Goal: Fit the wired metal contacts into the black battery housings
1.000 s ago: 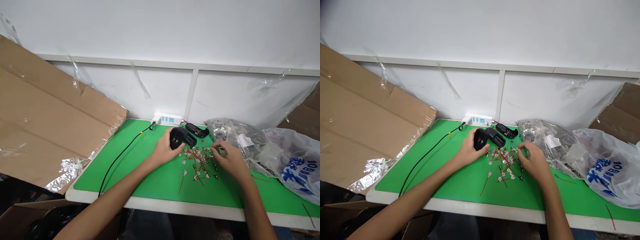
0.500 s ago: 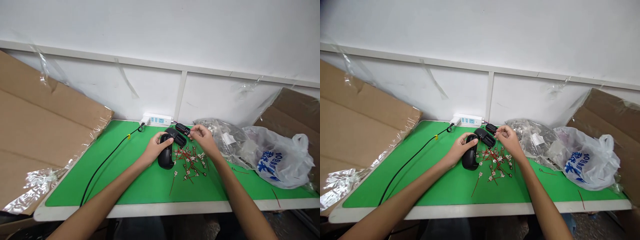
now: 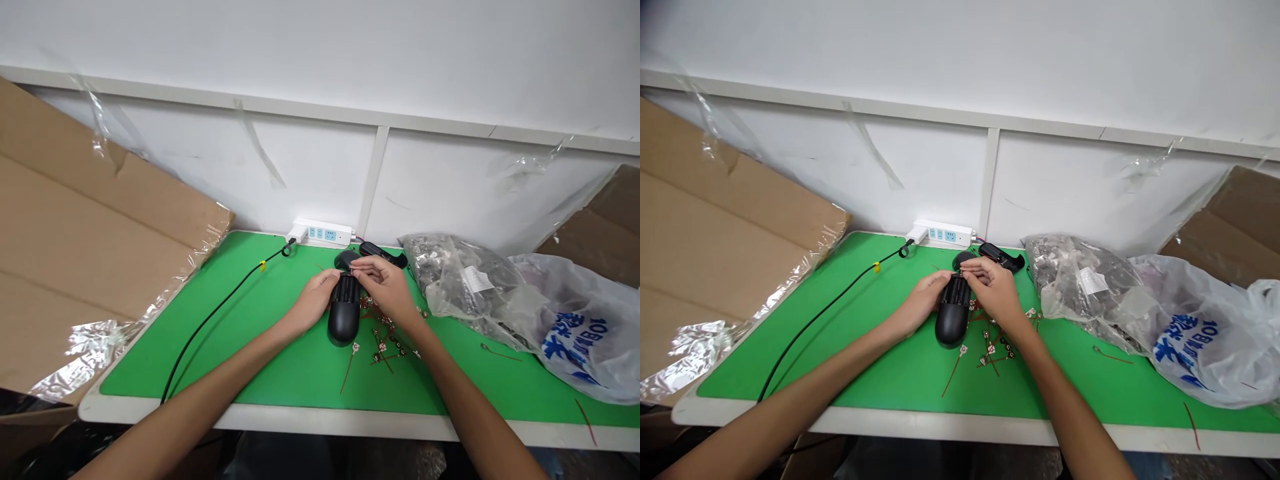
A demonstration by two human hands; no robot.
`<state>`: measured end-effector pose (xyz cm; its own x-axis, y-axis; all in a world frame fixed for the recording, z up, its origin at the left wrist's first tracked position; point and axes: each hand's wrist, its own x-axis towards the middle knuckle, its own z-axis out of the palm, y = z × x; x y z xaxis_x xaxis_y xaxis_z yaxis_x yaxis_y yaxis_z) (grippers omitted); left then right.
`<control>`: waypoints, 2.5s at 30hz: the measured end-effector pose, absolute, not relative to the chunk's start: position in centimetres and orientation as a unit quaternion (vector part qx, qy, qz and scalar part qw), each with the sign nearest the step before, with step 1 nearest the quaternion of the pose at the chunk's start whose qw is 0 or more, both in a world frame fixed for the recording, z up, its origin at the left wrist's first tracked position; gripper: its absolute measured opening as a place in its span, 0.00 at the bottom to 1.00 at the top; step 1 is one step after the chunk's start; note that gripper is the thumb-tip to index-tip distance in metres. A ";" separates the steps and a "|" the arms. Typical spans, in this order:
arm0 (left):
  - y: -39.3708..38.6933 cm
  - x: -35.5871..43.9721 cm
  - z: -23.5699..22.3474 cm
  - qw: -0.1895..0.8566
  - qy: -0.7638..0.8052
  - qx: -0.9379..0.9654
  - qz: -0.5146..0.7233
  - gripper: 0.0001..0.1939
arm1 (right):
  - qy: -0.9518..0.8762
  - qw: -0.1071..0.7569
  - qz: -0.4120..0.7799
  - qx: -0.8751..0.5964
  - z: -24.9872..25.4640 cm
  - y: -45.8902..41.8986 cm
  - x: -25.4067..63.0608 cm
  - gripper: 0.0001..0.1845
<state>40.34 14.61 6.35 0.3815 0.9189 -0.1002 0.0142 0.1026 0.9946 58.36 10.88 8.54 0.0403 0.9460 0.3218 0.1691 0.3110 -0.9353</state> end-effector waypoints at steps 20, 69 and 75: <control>14.8 40.7 6.3 0.582 0.410 0.594 0.375 0.19 | -0.737 0.445 0.086 -0.501 7.5 10.4 58.4 0.04; 14.5 40.8 6.1 0.570 0.392 0.607 0.392 0.21 | -0.716 0.431 0.083 -0.543 7.5 9.5 57.8 0.04; 13.7 40.7 6.7 0.583 0.370 0.592 0.415 0.20 | -0.695 0.425 0.133 -0.565 8.5 9.1 58.2 0.08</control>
